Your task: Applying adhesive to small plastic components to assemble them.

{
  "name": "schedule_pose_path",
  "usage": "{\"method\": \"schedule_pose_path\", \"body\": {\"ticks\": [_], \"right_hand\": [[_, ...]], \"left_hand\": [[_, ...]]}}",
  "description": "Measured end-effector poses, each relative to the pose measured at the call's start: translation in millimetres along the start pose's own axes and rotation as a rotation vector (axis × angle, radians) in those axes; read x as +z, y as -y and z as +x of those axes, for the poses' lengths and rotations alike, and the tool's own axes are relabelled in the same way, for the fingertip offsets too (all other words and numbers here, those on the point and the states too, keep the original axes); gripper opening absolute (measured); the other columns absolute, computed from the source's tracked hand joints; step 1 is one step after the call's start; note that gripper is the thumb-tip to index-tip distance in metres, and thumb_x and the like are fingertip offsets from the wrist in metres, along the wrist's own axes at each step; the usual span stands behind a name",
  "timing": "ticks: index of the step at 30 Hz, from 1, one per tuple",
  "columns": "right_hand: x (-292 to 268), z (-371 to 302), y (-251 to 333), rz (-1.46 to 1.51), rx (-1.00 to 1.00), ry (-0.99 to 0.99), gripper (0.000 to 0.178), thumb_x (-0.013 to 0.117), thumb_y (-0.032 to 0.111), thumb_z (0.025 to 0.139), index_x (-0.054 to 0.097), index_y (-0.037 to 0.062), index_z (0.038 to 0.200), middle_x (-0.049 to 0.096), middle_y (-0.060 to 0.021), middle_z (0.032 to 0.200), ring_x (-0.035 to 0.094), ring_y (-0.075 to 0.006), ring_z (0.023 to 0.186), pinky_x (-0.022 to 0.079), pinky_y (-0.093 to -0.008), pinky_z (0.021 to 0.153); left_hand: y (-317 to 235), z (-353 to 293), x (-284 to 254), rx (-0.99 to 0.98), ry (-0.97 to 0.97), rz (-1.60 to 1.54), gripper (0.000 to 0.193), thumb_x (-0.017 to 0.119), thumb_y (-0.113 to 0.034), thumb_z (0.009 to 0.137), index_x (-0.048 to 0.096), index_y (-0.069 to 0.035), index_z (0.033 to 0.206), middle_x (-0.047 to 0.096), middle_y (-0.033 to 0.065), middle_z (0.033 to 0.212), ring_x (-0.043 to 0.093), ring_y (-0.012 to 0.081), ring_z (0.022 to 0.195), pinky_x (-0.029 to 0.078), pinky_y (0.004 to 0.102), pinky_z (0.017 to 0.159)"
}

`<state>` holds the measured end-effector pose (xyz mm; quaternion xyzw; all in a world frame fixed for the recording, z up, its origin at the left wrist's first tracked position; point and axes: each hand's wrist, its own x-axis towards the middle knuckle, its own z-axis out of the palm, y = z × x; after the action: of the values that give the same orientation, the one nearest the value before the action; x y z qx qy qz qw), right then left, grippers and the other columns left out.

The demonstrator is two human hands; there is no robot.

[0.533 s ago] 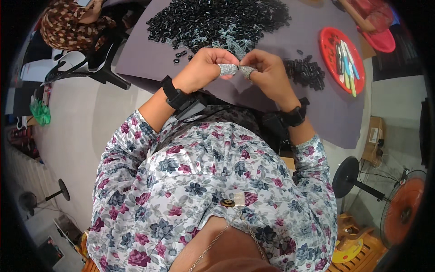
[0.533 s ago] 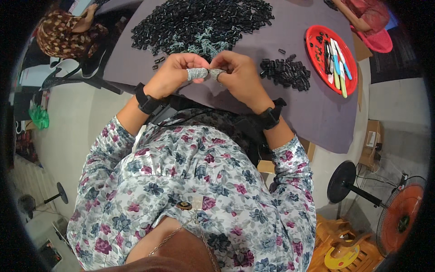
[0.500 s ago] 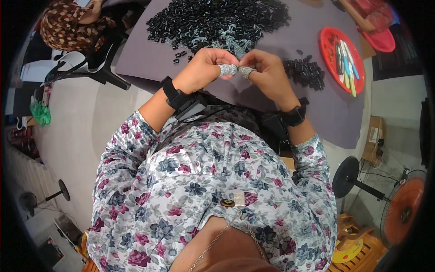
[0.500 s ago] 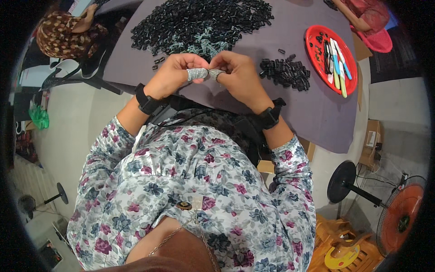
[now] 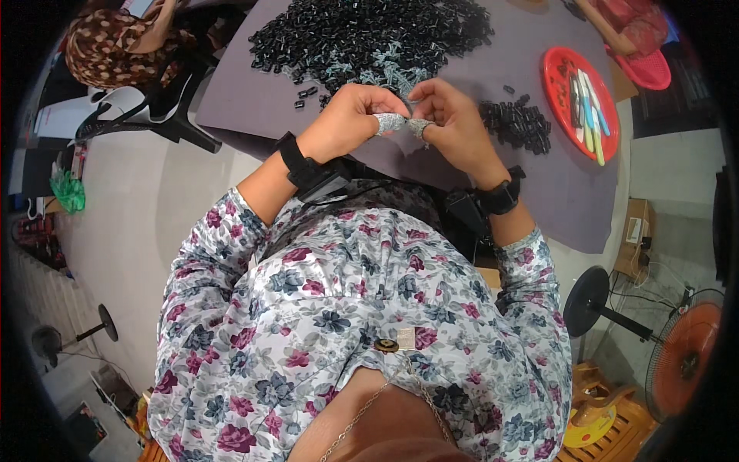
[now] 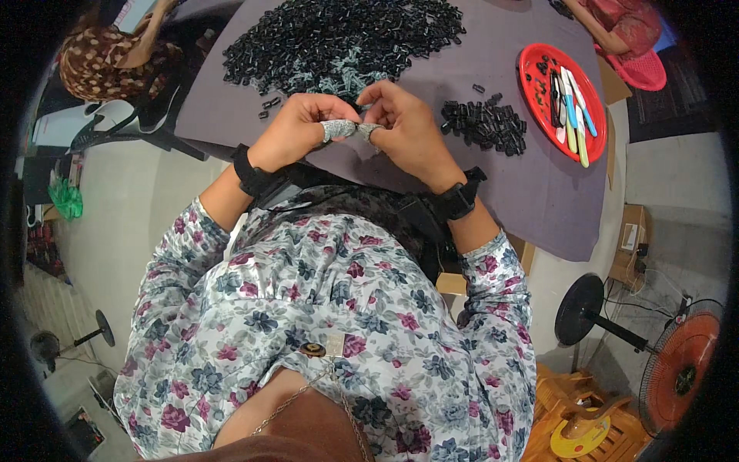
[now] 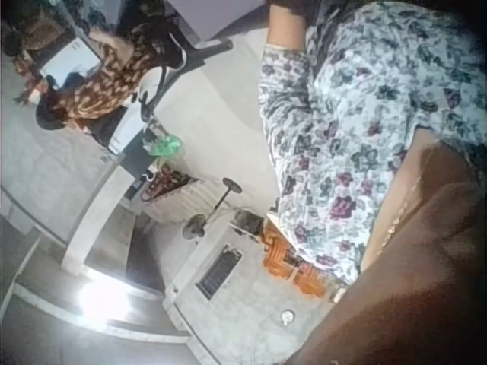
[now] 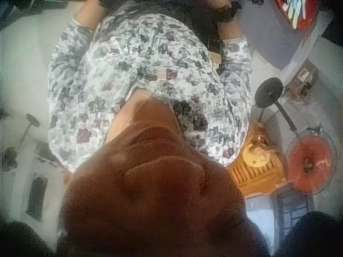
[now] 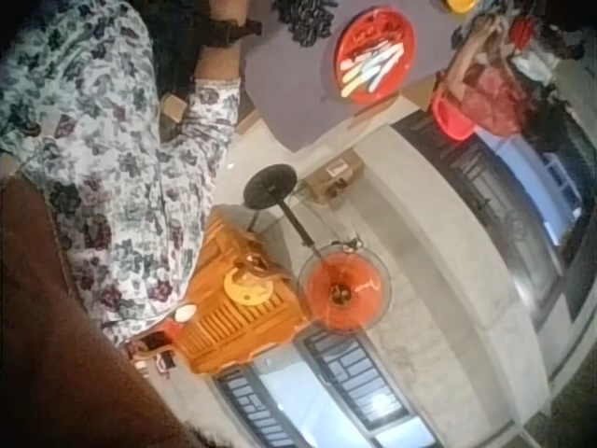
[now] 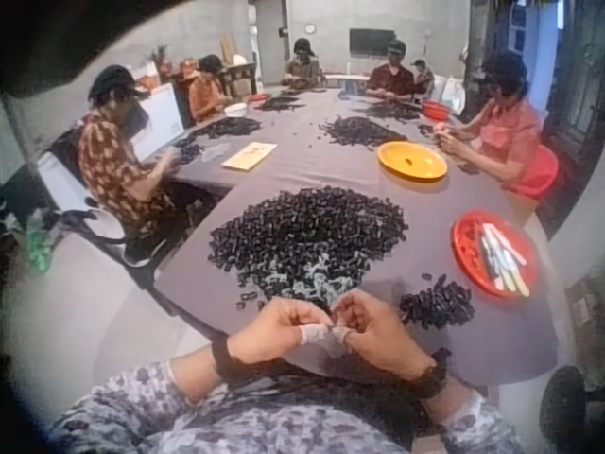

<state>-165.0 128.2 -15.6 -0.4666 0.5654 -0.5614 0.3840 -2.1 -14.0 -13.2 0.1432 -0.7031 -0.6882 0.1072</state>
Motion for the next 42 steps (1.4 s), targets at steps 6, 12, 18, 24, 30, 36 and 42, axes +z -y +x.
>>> {"method": "schedule_pose_path", "body": {"ticks": [6,12,18,24,30,36,42], "right_hand": [[-1.0,-1.2,-1.2,0.037,0.031,0.026,0.038,0.057,-0.009,0.079,0.057,0.0007,0.116,0.060,-0.0002,0.082,0.056,-0.0052,0.067,0.045,-0.0215,0.059],[-2.6,0.4,4.9,0.101,0.079,0.086,0.041,0.056,-0.009,0.080,0.054,0.0002,0.120,0.061,-0.0018,0.082,0.059,-0.0073,0.067,0.048,-0.0220,0.057],[-3.5,1.5,-1.7,0.182,0.156,0.144,0.038,0.057,-0.007,0.084,0.053,-0.0008,0.121,0.066,-0.0053,0.086,0.064,-0.0103,0.067,0.051,-0.0236,0.057],[-3.2,-0.8,-6.6,0.203,0.231,0.165,0.033,0.064,0.000,0.089,0.054,0.0023,0.120,0.068,-0.0059,0.090,0.068,-0.0124,0.071,0.053,-0.0225,0.060],[-27.1,17.8,13.3,-0.193,0.087,0.023,0.019,0.061,0.000,0.088,0.065,-0.0017,0.107,0.072,-0.0122,0.088,0.071,-0.0190,0.075,0.054,-0.0311,0.062],[-59.8,72.2,-4.8,-0.932,-0.424,-0.066,0.017,0.059,-0.003,0.079,0.066,-0.0027,0.094,0.067,-0.0216,0.085,0.065,-0.0410,0.082,0.053,-0.0429,0.074],[-66.9,75.7,-18.3,-0.949,-0.181,0.112,0.024,0.059,-0.006,0.076,0.066,0.0007,0.099,0.067,-0.0167,0.086,0.064,-0.0371,0.078,0.052,-0.0395,0.072]], "left_hand": [[-3.5,0.3,6.0,0.037,-0.001,0.034,0.018,0.062,0.009,0.086,0.074,0.000,0.096,0.071,0.0007,0.083,0.063,0.0056,0.075,0.049,0.0217,0.066],[-10.9,0.3,0.8,0.026,0.006,0.166,0.029,0.056,0.014,0.084,0.075,-0.002,0.099,0.070,0.0011,0.082,0.060,0.0059,0.073,0.046,0.0225,0.063],[0.3,-6.6,-0.8,0.081,0.035,0.154,0.029,0.056,0.013,0.086,0.074,-0.003,0.103,0.071,-0.0007,0.089,0.061,0.0044,0.080,0.047,0.0208,0.068],[5.5,-7.7,-5.7,0.025,0.091,0.136,0.031,0.053,0.014,0.086,0.074,-0.001,0.104,0.071,0.0011,0.090,0.063,0.0064,0.081,0.049,0.0213,0.070],[3.9,-3.9,-13.6,-0.046,-0.131,-0.096,0.021,0.058,0.006,0.091,0.074,-0.002,0.103,0.071,0.0019,0.085,0.063,0.0059,0.073,0.050,0.0195,0.065],[4.0,-5.0,-26.7,-0.037,-0.158,-0.115,0.017,0.061,0.002,0.095,0.071,0.002,0.108,0.071,0.0027,0.092,0.064,0.0062,0.077,0.052,0.0203,0.072],[6.8,-10.5,-28.6,-0.034,-0.141,-0.162,0.016,0.061,0.002,0.094,0.072,0.001,0.107,0.071,0.0036,0.092,0.065,0.0066,0.078,0.053,0.0202,0.072]]}}
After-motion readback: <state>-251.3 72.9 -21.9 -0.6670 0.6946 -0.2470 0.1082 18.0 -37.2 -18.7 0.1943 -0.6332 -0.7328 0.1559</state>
